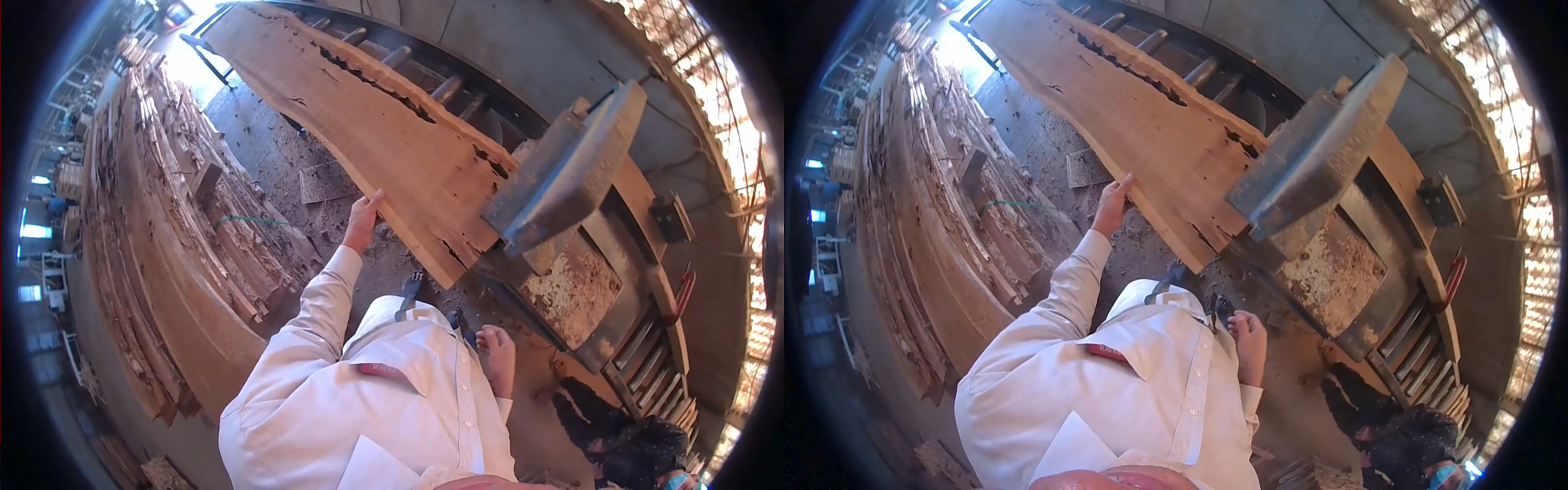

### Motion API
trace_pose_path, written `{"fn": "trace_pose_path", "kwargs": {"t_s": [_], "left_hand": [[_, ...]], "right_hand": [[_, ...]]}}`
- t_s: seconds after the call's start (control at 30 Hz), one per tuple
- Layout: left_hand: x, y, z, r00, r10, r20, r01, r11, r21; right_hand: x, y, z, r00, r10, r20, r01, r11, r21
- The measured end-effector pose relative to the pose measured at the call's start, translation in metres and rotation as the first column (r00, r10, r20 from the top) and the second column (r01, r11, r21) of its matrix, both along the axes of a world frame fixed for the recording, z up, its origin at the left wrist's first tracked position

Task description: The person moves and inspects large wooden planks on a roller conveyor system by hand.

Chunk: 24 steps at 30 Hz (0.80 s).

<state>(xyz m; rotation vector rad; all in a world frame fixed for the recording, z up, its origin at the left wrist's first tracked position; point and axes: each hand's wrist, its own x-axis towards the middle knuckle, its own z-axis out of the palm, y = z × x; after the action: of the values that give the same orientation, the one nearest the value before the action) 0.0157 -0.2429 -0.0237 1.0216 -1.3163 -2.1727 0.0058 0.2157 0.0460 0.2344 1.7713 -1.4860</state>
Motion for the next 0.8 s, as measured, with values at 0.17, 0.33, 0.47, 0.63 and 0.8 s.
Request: {"fn": "trace_pose_path", "kwargs": {"t_s": [0.17,0.33,0.47,0.63,0.8], "left_hand": [[0.003,-0.017,0.003,1.000,0.028,0.005,-0.028,1.000,0.009],[-0.007,-0.033,0.007,0.992,0.027,-0.120,-0.025,1.000,0.018],[-0.003,-0.038,0.002,0.982,-0.023,-0.185,0.040,0.995,0.090],[-0.003,-0.036,0.001,0.983,-0.044,-0.179,0.051,0.998,0.037],[-0.006,-0.033,0.006,0.998,0.010,-0.069,-0.018,0.993,-0.119]], "right_hand": [[-0.009,-0.052,-0.041,0.997,0.062,0.045,-0.057,0.995,-0.086],[-0.028,-0.111,-0.055,0.962,0.083,0.261,0.016,0.935,-0.355],[-0.034,-0.148,-0.042,0.898,-0.035,0.438,0.248,0.864,-0.439],[-0.033,-0.165,-0.053,0.900,-0.204,0.386,0.376,0.810,-0.450],[-0.034,-0.170,-0.048,0.938,-0.112,0.327,0.255,0.861,-0.439]]}}
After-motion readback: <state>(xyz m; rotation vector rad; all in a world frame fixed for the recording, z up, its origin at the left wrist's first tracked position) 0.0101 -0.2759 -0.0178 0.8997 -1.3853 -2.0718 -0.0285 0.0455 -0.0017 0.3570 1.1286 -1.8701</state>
